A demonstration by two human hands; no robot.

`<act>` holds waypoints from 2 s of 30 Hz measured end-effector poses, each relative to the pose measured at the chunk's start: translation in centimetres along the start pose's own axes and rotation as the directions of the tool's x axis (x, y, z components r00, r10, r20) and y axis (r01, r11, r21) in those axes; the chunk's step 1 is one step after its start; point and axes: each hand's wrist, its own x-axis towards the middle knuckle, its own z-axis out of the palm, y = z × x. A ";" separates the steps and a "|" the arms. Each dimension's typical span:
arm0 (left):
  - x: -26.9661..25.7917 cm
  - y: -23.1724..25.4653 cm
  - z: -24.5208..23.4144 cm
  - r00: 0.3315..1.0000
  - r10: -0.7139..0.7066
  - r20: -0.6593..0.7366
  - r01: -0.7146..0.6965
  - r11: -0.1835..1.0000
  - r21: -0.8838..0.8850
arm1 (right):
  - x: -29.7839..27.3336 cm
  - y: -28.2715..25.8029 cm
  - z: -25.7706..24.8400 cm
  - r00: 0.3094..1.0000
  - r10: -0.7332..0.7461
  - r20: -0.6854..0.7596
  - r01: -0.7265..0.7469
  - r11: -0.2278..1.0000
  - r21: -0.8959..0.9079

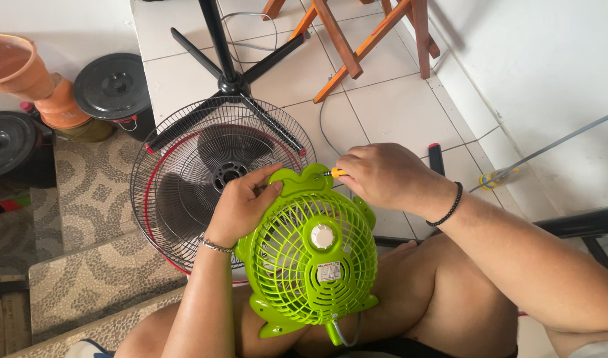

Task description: The person disassembles a black standing fan by removing the front grille, fan blades, and central hub. They then use a screwdriver to remove screws from a small green portable fan.

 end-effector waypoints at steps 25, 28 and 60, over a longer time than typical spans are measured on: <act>0.0 -0.1 0.1 1.000 0.027 0.003 -0.027 0.997 -0.066 | 0.0 -0.1 0.4 0.997 -0.005 -0.082 0.005 1.000 -0.001; 0.0 -0.1 0.1 1.000 -0.005 0.004 0.005 1.000 -0.005 | 0.1 0.0 0.0 0.995 0.016 -0.097 -0.014 1.000 0.020; -0.3 -0.9 0.3 0.999 -0.033 -0.026 0.032 0.999 -0.013 | -2.3 13.3 1.5 0.839 0.538 -0.083 -0.200 0.447 0.872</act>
